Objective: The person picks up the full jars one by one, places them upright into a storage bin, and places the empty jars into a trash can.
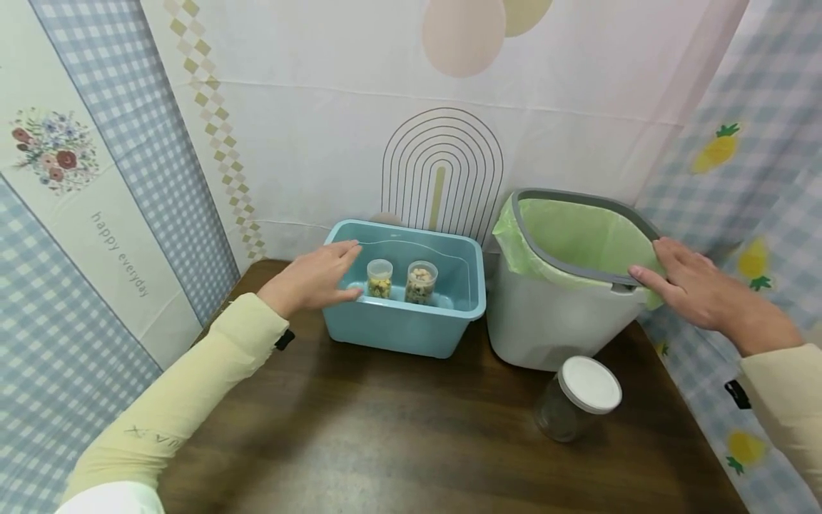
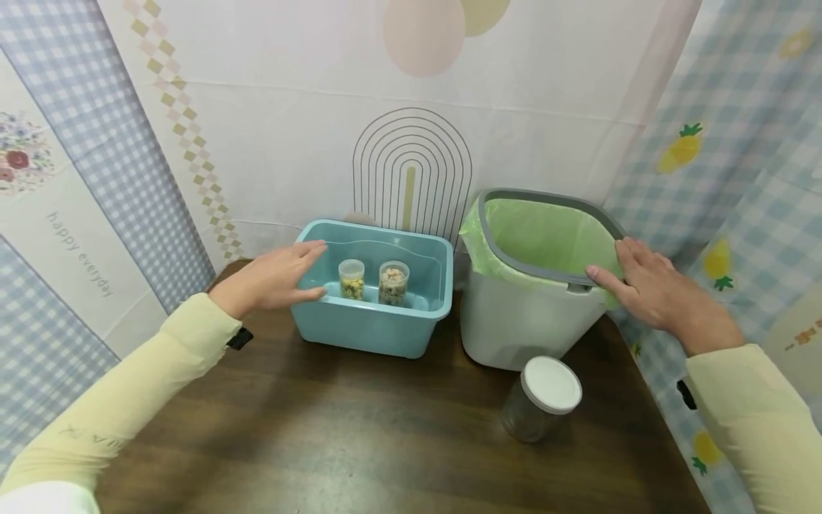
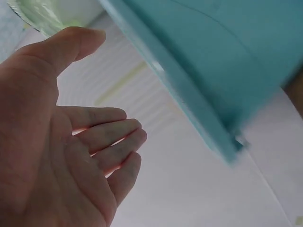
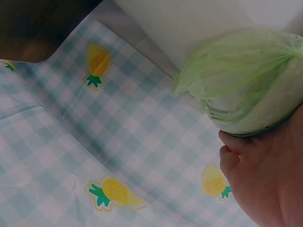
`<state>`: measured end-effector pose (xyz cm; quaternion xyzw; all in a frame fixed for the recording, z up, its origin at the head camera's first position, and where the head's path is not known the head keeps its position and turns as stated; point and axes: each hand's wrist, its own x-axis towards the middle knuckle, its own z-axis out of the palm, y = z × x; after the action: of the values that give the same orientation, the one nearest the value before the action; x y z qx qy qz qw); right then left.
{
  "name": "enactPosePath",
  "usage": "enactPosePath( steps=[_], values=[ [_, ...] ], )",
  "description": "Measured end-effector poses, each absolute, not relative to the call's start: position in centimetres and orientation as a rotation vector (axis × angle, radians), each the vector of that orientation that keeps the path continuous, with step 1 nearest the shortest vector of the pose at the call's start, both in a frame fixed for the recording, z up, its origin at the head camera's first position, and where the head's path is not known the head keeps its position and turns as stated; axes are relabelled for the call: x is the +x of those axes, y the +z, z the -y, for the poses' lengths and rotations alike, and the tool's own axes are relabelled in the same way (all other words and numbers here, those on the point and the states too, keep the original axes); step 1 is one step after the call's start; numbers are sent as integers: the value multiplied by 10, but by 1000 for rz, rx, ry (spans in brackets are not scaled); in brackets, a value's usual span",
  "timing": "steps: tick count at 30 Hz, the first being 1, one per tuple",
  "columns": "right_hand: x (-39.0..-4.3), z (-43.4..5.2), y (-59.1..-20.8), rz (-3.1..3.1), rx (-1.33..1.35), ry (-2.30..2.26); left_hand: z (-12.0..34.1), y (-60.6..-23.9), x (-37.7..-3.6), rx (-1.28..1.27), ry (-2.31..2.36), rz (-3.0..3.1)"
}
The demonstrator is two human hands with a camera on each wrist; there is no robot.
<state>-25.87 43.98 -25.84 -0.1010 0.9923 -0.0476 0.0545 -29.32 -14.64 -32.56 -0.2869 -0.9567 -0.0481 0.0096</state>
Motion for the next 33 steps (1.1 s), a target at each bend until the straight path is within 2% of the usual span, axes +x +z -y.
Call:
enactPosePath(
  steps=[13, 20, 33],
  values=[
    [-247, -434, -256, -3006, -278, -151, 57, -320, -280, -1276, -359, 2803],
    [-242, -432, -255, -3004, -268, -140, 7, -329, -271, -1472, -507, 2737],
    [-242, -433, -255, -3002, -259, -149, -69, -359, -261, -1673, -630, 2678]
  ],
)
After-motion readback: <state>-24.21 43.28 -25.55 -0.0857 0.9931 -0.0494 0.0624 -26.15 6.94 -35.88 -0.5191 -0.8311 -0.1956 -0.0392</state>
